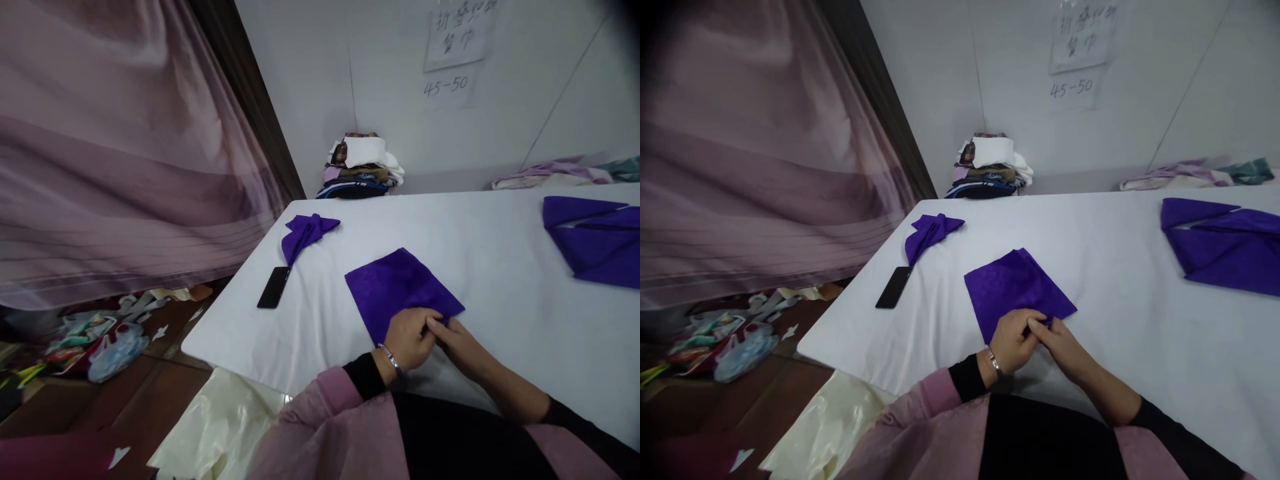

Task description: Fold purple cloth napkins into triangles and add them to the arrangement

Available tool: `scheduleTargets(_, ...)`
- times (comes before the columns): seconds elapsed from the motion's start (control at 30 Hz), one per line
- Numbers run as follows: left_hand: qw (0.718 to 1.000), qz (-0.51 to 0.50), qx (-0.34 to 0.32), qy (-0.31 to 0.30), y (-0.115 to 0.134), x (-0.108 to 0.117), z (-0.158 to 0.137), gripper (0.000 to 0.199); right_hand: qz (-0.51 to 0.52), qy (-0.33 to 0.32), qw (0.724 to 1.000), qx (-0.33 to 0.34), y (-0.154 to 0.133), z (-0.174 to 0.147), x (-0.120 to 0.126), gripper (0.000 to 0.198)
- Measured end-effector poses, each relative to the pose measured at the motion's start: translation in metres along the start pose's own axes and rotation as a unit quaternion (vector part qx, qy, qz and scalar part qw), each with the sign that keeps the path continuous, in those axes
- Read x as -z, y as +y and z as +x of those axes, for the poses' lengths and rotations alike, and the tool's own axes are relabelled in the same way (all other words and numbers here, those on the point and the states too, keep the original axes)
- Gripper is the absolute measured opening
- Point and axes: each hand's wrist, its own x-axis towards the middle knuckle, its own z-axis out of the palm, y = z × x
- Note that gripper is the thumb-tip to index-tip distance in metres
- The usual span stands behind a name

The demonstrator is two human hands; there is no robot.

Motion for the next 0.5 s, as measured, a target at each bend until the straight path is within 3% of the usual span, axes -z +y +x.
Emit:
scheduleTargets(0.13,0.995,-0.092,0.026,-0.028,0.001,0.0,-0.001,0.057,0.056,0.03,0.998,-0.029,0.0,-0.006,0.003,0.033)
scheduleTargets(0.23,0.994,-0.104,0.025,0.01,-0.004,0.013,0.004,0.05,0.047,0.033,0.998,-0.023,-0.004,-0.01,0.012,0.032)
scheduleTargets(0.37,0.992,-0.001,0.038,0.121,-0.027,0.04,0.016,0.042,0.011,0.025,1.0,-0.012,-0.014,-0.021,0.03,0.031)
scheduleTargets(0.5,0.977,0.171,0.05,0.116,-0.062,0.063,0.029,0.059,-0.039,0.002,0.999,-0.003,-0.026,-0.036,0.05,0.03)
